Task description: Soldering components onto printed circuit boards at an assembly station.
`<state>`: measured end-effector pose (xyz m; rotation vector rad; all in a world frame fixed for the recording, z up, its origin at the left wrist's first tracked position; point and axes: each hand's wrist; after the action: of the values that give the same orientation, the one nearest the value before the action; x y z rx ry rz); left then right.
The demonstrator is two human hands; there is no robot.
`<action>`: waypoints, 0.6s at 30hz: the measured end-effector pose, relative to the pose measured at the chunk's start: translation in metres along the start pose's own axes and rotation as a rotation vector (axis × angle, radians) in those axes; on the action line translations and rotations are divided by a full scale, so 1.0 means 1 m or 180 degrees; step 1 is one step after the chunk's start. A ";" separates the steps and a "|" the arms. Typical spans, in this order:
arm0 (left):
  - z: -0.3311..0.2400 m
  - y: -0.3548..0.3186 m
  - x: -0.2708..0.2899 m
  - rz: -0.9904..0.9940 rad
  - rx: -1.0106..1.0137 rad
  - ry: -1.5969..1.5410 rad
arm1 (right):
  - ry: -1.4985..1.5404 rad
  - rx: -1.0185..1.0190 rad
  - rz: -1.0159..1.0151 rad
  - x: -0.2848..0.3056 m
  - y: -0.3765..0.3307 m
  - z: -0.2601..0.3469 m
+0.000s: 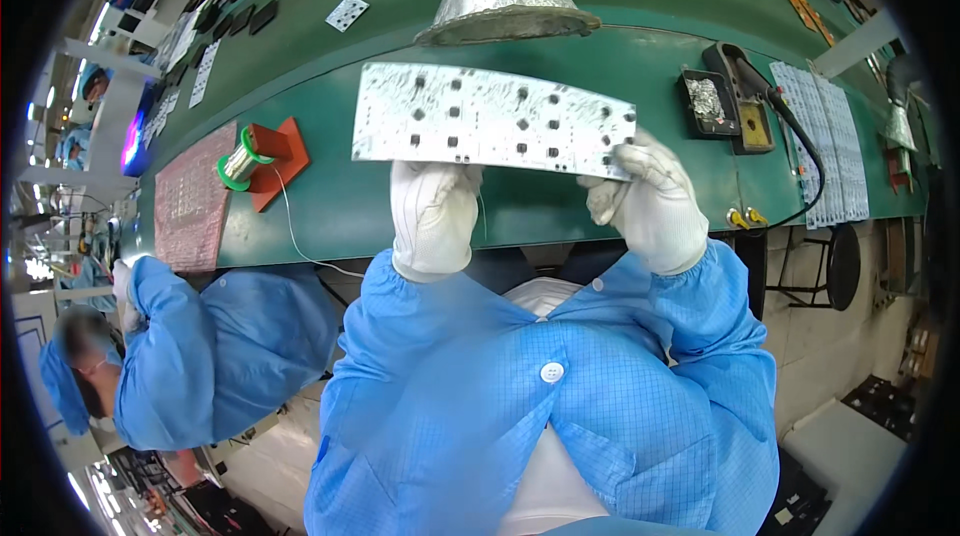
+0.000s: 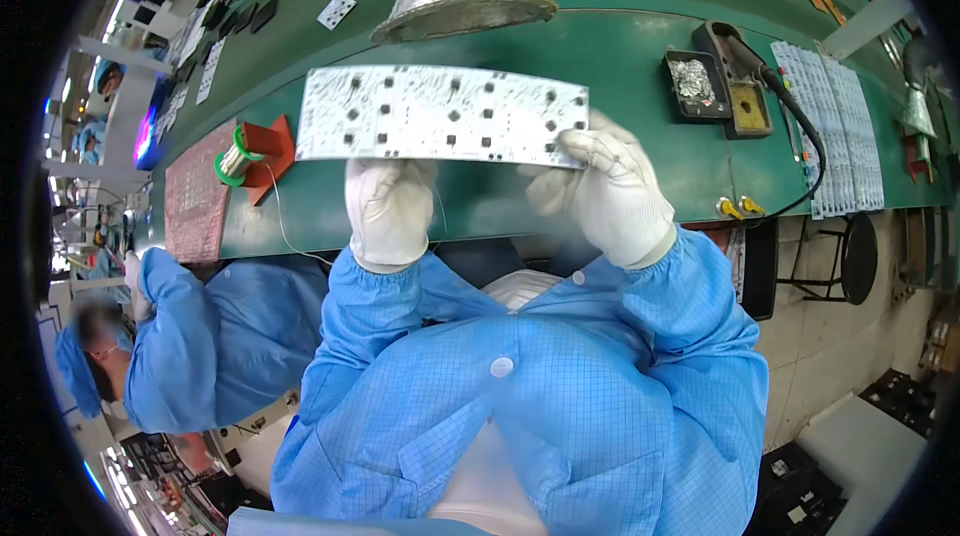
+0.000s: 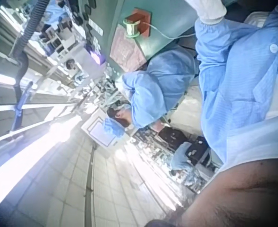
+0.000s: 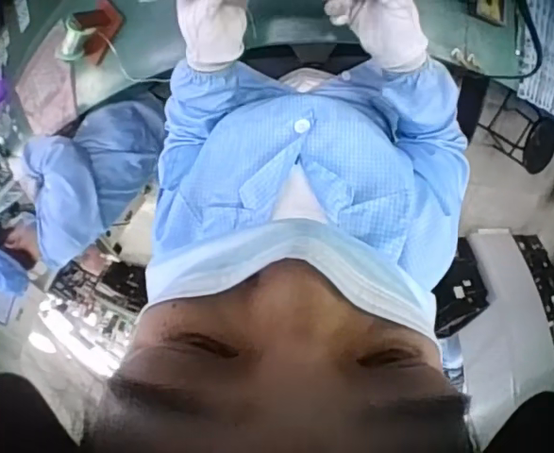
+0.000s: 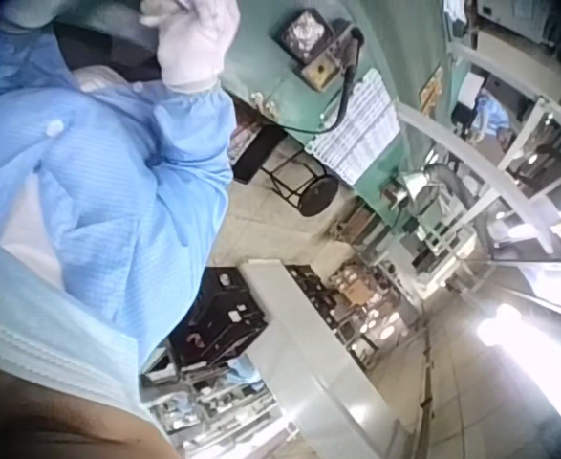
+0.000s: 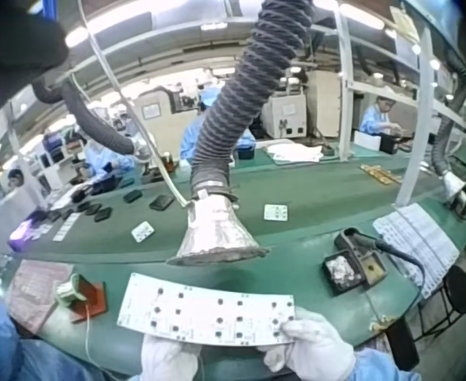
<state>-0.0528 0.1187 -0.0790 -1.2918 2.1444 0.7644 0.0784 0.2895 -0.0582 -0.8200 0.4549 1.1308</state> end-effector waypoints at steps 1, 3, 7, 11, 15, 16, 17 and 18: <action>0.002 -0.002 0.001 -0.0047 0.0181 -0.0177 | -0.0478 0.0199 0.0000 0.000 0.000 0.004; 0.005 -0.014 0.002 0.0480 0.0356 -0.0267 | -0.0643 0.0368 -0.0167 -0.005 0.001 0.005; 0.007 -0.025 0.000 0.0715 -0.0023 0.0436 | -0.1415 0.0508 -0.0226 -0.016 -0.007 0.001; 0.006 -0.013 0.012 0.1653 -0.1478 0.2854 | -0.1901 0.0535 -0.0170 -0.018 -0.013 0.003; 0.003 -0.027 -0.018 0.1286 -0.1334 0.3089 | -0.2178 0.0702 -0.0484 -0.027 -0.014 0.001; -0.001 -0.029 -0.034 0.0148 -0.0480 0.1685 | -0.2187 0.0691 -0.0551 -0.029 -0.015 0.002; -0.004 -0.030 -0.042 -0.0959 0.0358 0.0247 | -0.2169 0.0685 -0.0547 -0.029 -0.017 0.002; 0.001 -0.031 -0.006 -0.0129 0.0225 0.0246 | -0.2258 0.0716 -0.0586 -0.030 -0.017 0.002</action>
<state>-0.0221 0.1109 -0.0820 -1.3437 2.1785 0.6260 0.0828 0.2696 -0.0306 -0.2227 -0.0872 1.0931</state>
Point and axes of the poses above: each hand's wrist, its own y-axis towards the middle knuckle, its own x-axis out of the back of the hand, z = x × y, and after that the axes turned 11 degrees about -x, right-handed
